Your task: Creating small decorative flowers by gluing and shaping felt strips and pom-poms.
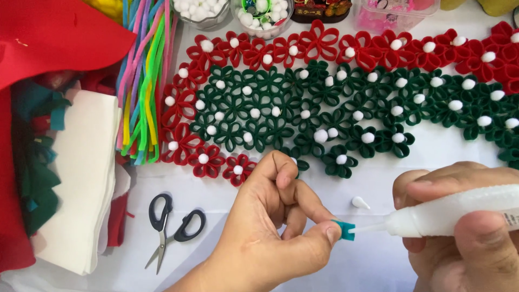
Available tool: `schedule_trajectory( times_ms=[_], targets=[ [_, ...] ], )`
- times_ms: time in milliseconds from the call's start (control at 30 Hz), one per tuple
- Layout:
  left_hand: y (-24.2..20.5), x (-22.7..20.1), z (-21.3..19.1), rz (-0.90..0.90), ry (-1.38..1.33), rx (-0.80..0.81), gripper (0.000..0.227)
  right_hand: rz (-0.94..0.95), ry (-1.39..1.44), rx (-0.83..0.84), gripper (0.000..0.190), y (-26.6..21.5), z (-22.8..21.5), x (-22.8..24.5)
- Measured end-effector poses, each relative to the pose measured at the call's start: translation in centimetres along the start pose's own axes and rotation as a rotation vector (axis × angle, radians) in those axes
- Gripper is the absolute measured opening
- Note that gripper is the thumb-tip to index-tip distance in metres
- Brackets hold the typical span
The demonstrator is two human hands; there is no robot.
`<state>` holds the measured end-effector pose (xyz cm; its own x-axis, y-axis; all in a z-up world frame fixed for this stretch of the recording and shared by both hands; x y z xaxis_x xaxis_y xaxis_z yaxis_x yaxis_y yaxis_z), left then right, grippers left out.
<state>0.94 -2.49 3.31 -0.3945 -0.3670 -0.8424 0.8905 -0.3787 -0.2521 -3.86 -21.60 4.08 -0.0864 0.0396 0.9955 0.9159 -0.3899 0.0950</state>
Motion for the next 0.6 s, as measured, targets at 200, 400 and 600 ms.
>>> schedule_trajectory(
  times_ms=[200, 400, 600],
  targets=[
    [-0.05, -0.14, 0.03, 0.003, -0.006, 0.014, 0.048, -0.016, -0.009, 0.026, 0.041, -0.03, -0.28, -0.09],
    [-0.05, -0.02, 0.00, 0.012, -0.004, 0.018, 0.048, -0.005, -0.023, 0.017, 0.041, -0.09, -0.31, -0.02],
    [-0.04, 0.03, -0.04, 0.011, -0.015, 0.020, 0.048, -0.062, 0.035, 0.064, 0.042, 0.28, -0.58, -0.64]
  ],
)
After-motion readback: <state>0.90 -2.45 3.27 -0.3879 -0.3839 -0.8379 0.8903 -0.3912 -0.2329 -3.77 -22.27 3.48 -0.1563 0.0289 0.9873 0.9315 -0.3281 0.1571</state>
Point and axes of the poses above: each hand's wrist, its own y-axis towards the middle knuckle, its own z-axis out of the palm, x = y × z, the point moved 2 cm from there along y, towards the middle knuckle, and after that the axes turned 2 degrees about z, right-handed, at the moved point
